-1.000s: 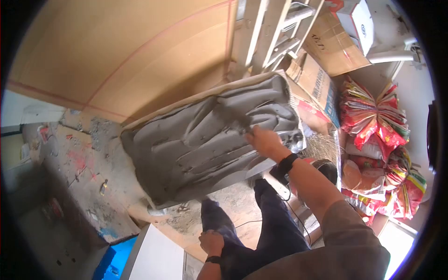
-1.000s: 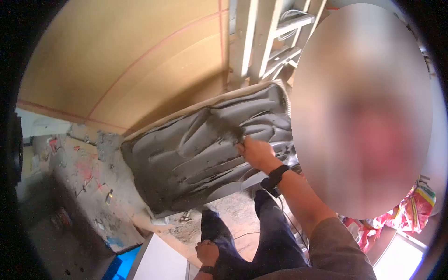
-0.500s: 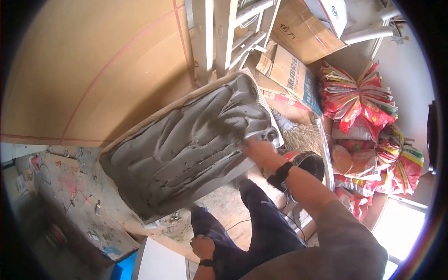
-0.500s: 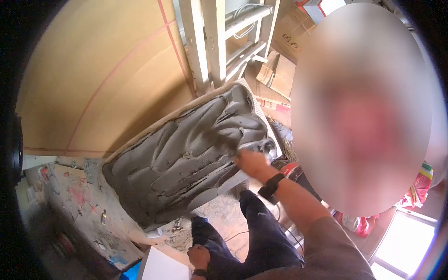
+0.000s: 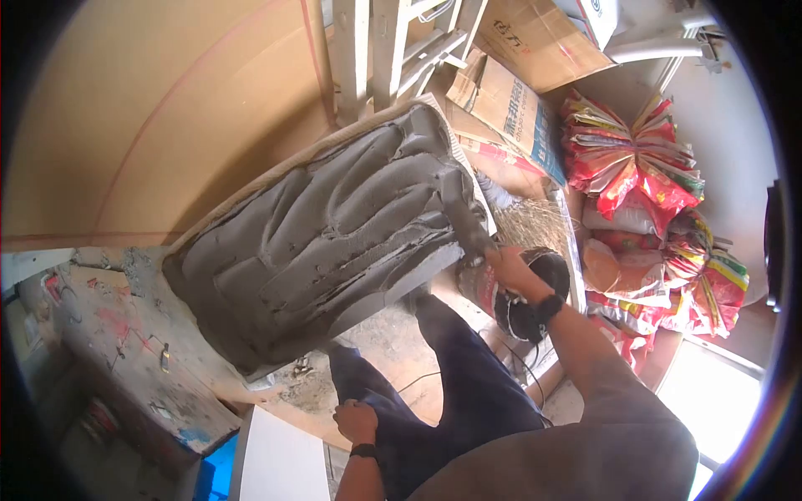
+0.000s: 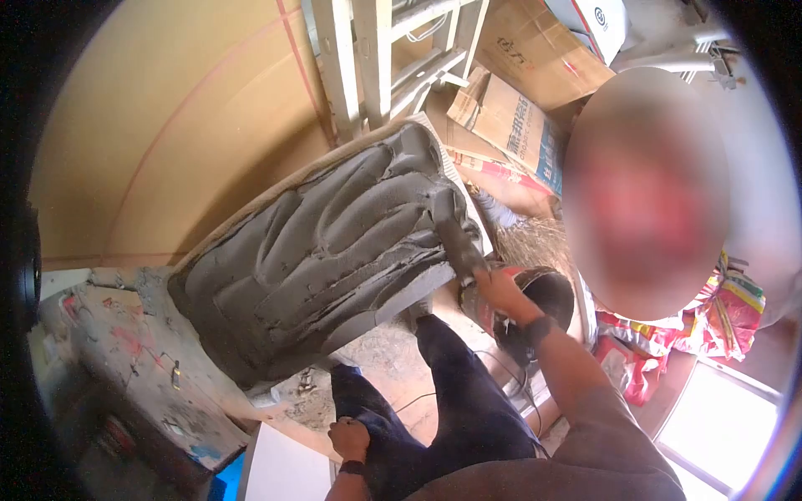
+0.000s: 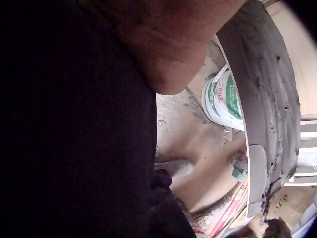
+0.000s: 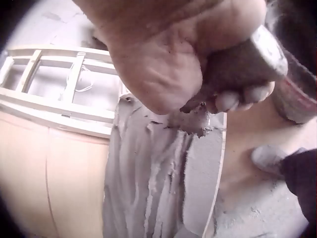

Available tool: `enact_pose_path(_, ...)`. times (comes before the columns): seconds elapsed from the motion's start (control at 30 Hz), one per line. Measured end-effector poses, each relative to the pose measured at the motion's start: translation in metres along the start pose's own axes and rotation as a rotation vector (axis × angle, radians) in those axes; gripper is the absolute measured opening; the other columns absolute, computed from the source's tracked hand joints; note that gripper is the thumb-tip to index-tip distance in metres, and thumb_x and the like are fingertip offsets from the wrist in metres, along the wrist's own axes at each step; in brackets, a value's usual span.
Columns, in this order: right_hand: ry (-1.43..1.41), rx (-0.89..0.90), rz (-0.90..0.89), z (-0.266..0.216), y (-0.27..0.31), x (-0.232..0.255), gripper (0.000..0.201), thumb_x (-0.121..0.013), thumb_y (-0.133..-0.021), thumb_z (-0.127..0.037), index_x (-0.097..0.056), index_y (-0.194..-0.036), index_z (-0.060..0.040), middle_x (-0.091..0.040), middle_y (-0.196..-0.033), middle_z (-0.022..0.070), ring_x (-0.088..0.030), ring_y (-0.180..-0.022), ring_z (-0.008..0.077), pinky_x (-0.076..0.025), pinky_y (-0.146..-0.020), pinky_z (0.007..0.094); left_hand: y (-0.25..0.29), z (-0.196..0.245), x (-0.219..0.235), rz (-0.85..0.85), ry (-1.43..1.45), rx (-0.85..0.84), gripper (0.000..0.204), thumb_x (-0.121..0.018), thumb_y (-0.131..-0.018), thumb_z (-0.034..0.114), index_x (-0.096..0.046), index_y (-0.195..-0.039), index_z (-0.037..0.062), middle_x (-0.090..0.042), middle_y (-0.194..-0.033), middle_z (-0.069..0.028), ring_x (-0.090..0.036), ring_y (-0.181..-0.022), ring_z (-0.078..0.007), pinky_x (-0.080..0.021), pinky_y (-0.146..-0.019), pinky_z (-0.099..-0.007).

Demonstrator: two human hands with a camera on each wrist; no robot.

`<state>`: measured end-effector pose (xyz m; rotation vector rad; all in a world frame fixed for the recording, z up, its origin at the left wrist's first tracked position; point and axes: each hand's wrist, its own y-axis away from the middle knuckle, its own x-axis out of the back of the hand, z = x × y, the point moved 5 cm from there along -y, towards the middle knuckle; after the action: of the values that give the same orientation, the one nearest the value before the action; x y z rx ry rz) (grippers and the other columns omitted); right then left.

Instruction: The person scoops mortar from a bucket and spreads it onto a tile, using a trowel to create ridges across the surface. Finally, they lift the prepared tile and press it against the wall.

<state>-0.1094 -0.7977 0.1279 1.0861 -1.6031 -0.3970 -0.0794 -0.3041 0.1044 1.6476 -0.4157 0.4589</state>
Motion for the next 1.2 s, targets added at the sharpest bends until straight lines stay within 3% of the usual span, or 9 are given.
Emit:
enact_pose_path(0.1,-0.498,-0.396,-0.047,0.019,0.05,-0.028,0.05,-0.042,-0.1,-0.05,-0.058,-0.084,-0.0056,-0.053,-0.065,0.0037,-0.054,-0.053,0.0151,-0.044,-0.047,0.0365,-0.002,-0.002,-0.006,0.016,0.038,-0.045,0.03,-0.053,-0.088,0.023,-0.071,-0.107,0.0084,-0.062,-0.114,-0.019,-0.058,-0.109,-0.0373,-0.051,-0.092,-0.0467)
enact_pose_path(0.17,-0.942,-0.659,-0.062,-0.019,0.079,-0.065,0.048,-0.042,-0.1,-0.053,-0.056,-0.086,-0.0094,-0.049,-0.062,0.0019,-0.049,-0.047,0.0153,-0.042,-0.045,0.0312,0.001,0.0,-0.001,0.055,0.071,-0.038,0.03,-0.054,-0.087,0.024,-0.071,-0.107,0.0083,-0.063,-0.114,-0.0186,-0.058,-0.109,-0.0373,-0.051,-0.091,-0.0476)
enact_pose_path(0.4,-0.469,-0.177,-0.55,-0.102,0.127,-0.205,0.039,-0.047,-0.099,-0.05,-0.049,-0.087,-0.0126,-0.04,-0.054,-0.0033,-0.041,-0.039,0.0102,-0.031,-0.033,0.0289,0.001,-0.007,-0.01,0.002,0.062,-0.109,0.027,-0.056,-0.085,0.026,-0.071,-0.1,0.01,-0.064,-0.112,-0.0178,-0.059,-0.107,-0.0382,-0.053,-0.086,-0.0512)
enact_pose_path(0.63,-1.013,-0.625,-0.421,-0.141,0.157,-0.272,0.044,-0.044,-0.097,-0.058,-0.047,-0.084,-0.0163,-0.046,-0.064,0.0006,-0.046,-0.046,0.0155,-0.038,-0.041,0.0342,0.003,-0.025,0.001,-0.012,0.156,0.02,0.033,-0.053,-0.089,0.03,-0.069,-0.107,0.008,-0.061,-0.116,-0.017,-0.057,-0.112,-0.0364,-0.05,-0.091,-0.0512)
enact_pose_path(0.7,-0.866,-0.584,-0.457,-0.169,0.17,-0.311,0.046,-0.041,-0.1,-0.058,-0.047,-0.084,-0.0152,-0.048,-0.065,0.0018,-0.048,-0.047,0.0171,-0.038,-0.04,0.0326,0.001,-0.037,0.001,-0.018,0.207,0.018,0.034,-0.052,-0.089,0.029,-0.069,-0.109,0.008,-0.059,-0.119,-0.0172,-0.055,-0.114,-0.0364,-0.049,-0.093,-0.0515)
enact_pose_path(0.83,-0.239,0.088,-0.646,-0.184,0.171,-0.395,0.055,-0.048,-0.098,-0.052,-0.058,-0.092,0.0022,-0.063,-0.079,0.0255,-0.065,-0.075,0.0394,-0.05,-0.071,0.0482,0.008,-0.064,0.009,0.099,0.391,-0.029,0.035,-0.051,-0.089,0.029,-0.069,-0.112,0.0095,-0.059,-0.122,-0.0155,-0.055,-0.116,-0.0358,-0.049,-0.094,-0.0506)
enact_pose_path(0.93,0.103,0.399,-0.457,-0.222,0.159,-0.377,0.056,-0.053,-0.095,-0.05,-0.057,-0.096,0.0064,-0.065,-0.092,0.0326,-0.062,-0.093,0.0504,-0.049,-0.081,0.0541,-0.003,-0.073,0.012,-0.098,0.335,0.007,0.037,-0.05,-0.089,0.03,-0.069,-0.114,0.0102,-0.059,-0.125,-0.0153,-0.054,-0.118,-0.036,-0.049,-0.095,-0.0501)
enact_pose_path(1.03,0.656,0.439,-0.249,-0.219,0.122,-0.298,0.044,-0.056,-0.092,-0.046,-0.062,-0.104,-0.004,-0.069,-0.095,0.0239,-0.067,-0.092,0.0414,-0.051,-0.076,0.0529,-0.005,-0.086,0.019,-0.079,0.375,-0.001,0.038,-0.049,-0.09,0.03,-0.069,-0.115,0.0108,-0.059,-0.126,-0.0149,-0.054,-0.119,-0.0358,-0.049,-0.095,-0.0502)
enact_pose_path(1.2,0.449,0.171,0.127,-0.236,0.107,-0.202,0.042,-0.053,-0.096,-0.039,-0.058,-0.107,0.001,-0.067,-0.093,0.0298,-0.064,-0.092,0.0489,-0.05,-0.081,0.054,-0.011,-0.1,0.026,-0.036,0.433,-0.008,0.036,-0.048,-0.09,0.03,-0.07,-0.113,0.0117,-0.06,-0.124,-0.0143,-0.055,-0.117,-0.0352,-0.049,-0.095,-0.0491)
